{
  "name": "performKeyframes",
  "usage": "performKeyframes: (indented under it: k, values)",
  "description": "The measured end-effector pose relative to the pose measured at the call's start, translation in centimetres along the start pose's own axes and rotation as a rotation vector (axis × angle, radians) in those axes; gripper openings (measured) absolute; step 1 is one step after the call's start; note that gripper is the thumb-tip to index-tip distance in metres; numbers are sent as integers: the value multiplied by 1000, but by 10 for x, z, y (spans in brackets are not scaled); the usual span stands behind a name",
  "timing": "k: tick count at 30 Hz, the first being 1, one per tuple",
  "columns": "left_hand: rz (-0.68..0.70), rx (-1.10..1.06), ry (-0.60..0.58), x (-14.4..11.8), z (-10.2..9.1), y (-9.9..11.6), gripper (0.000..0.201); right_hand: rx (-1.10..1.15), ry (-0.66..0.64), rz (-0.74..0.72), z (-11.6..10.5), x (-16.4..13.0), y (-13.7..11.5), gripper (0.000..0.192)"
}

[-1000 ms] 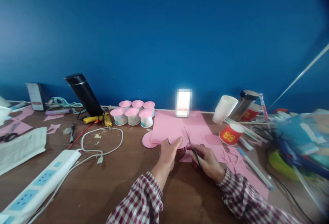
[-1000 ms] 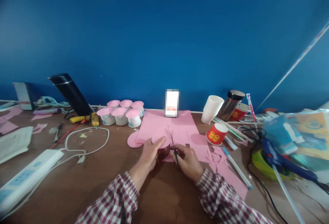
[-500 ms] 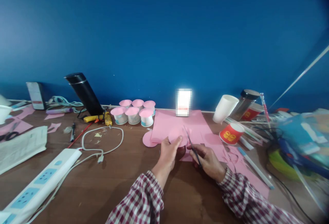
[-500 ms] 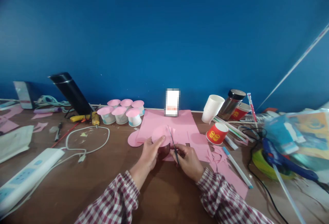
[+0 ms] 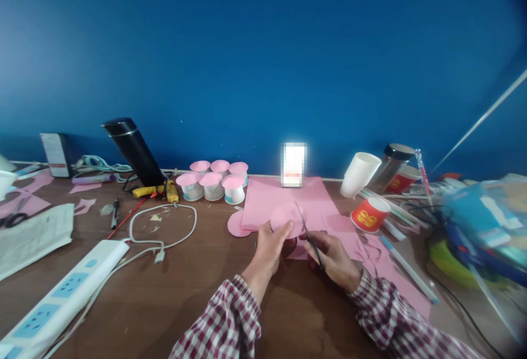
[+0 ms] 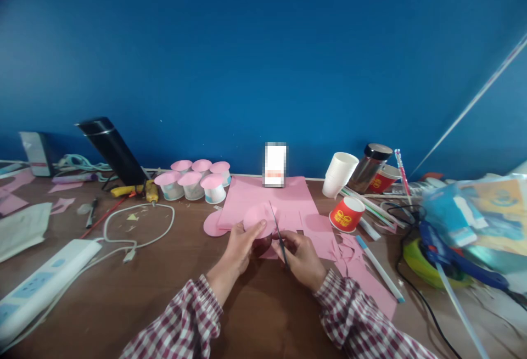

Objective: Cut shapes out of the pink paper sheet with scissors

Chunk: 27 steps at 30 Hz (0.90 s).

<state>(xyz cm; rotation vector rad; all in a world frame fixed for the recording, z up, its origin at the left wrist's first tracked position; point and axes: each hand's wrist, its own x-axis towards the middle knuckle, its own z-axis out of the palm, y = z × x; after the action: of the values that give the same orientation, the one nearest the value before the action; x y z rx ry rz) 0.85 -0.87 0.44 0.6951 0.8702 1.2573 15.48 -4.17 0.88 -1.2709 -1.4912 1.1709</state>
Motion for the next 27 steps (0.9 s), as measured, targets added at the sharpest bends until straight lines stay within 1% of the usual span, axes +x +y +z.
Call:
performKeyframes:
  k: [5,15,27]
  values:
    - [-13,-10,-21,0,-1,-1,37,5,-4,0,0,0,-1,41]
    - [-30,-17,-3,-1,0,1,35,-56,3,-14,-2,0,3,39]
    - [-19,7,21,0,0,2,37,-90,5,-37,-2,1,3,39]
